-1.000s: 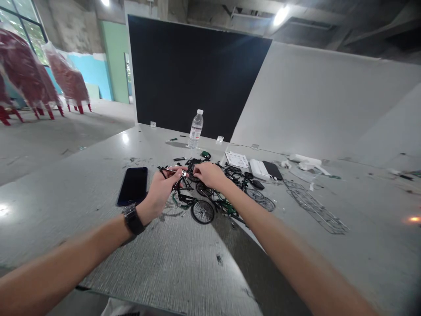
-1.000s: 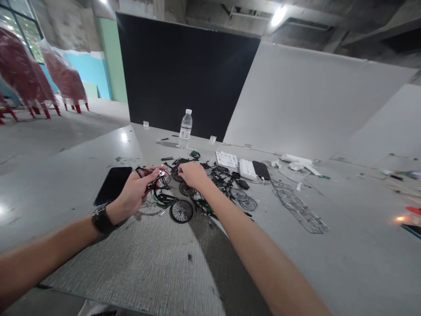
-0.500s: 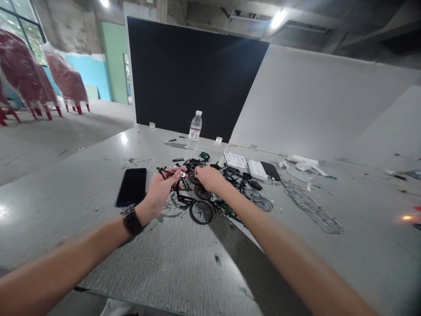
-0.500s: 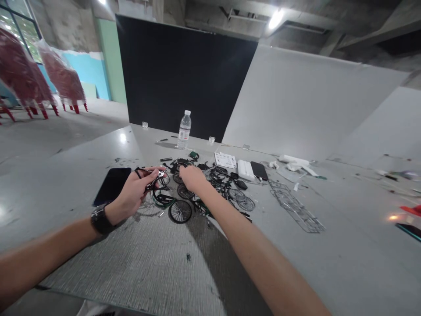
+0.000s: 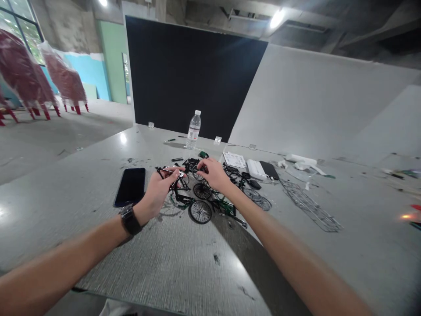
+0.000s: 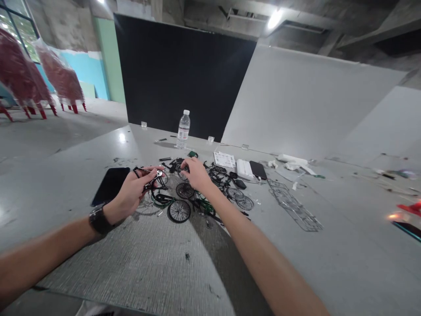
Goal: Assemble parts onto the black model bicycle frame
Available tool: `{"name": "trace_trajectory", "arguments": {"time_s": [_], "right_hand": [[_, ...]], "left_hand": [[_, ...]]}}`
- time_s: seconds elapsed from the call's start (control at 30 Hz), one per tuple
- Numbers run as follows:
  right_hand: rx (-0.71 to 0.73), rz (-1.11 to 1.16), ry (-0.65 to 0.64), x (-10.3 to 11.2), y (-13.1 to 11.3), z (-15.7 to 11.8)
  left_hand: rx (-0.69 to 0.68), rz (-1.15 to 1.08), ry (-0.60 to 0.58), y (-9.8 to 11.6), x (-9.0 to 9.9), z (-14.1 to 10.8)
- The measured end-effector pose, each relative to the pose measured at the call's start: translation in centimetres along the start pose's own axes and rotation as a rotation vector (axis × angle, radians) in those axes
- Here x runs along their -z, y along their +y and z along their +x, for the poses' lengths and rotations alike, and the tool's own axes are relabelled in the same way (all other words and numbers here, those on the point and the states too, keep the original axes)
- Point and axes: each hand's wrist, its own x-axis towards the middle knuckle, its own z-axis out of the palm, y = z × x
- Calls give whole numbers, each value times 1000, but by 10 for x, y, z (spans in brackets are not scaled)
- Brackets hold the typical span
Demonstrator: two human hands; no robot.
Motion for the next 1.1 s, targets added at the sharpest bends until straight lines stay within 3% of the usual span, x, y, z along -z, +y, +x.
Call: {"name": "trace_trajectory", "arguments": {"time_s": [0.17,0.3,0.37,0.5,0.6,0.67,0.87,1.1], "right_hand": [[-31,182,187,11,14,-22],[-186,326,147,34,18,-53],[-208,421,16,46,15,-70],[-62,619,-418,62,-5,-93],[39,653,-599,61,-26,-99],[86,628,-651,55,-40,-102],[182,354,-564,40,-60,-106],[214,225,-398,25,-43,-105]], "left_hand": [[0,-3,-13,-2,0,0],[3,-5,-13,-2,1,-1],[1,1,-9,0,1,-1],[-6,-4,14,3,0,-1],[-24,-3,22,3,0,0],[-29,4,25,2,-1,1],[-8,19,40,1,-1,2],[8,10,45,4,-1,0]]}}
